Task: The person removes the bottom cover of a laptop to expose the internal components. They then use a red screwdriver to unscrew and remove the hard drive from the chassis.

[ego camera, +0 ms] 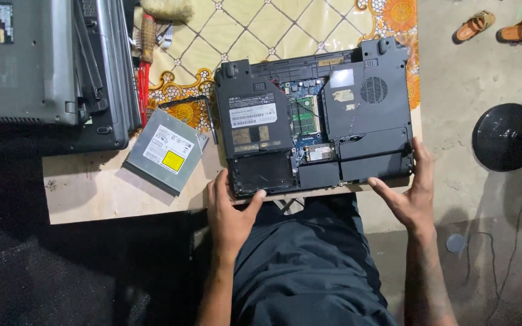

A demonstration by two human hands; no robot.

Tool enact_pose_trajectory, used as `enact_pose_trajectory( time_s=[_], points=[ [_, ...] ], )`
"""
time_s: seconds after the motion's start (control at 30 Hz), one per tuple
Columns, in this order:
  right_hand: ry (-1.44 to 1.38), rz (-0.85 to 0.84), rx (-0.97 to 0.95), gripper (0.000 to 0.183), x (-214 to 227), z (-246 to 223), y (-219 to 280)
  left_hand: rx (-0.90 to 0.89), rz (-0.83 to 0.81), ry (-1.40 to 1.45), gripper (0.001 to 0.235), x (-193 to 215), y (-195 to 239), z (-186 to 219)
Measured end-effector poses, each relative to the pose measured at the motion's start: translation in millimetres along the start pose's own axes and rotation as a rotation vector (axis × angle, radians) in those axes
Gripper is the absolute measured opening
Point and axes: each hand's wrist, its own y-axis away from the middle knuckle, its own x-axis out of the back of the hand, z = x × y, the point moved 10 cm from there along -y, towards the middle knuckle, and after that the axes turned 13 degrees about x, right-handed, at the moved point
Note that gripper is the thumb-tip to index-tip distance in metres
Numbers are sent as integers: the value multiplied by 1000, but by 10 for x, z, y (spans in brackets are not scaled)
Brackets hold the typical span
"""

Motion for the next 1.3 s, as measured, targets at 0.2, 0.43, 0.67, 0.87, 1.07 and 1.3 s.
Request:
enact_pose_trajectory(
  time_s=[0.2,0.43,0.67,0.87,1.07,1.3],
  points=[
    [-51,118,-148,70,23,193,93,-21,27,-122,103,-116,-12,11],
    [-32,181,-150,67,-29,291,236,-104,97,-24,105,-66,-121,-177],
    [11,179,-107,65,-51,185,372,-111,55,20,101,99,-231,-46],
    [10,129,-118,60,13,296,309,45,7,-36,102,83,-191,25],
    [136,51,-124,60,-46,57,247,130,-7,-52,100,53,-243,-64],
    [111,183,-50,57,31,79,350,118,-23,83,100,69,-210,-166]
  ],
)
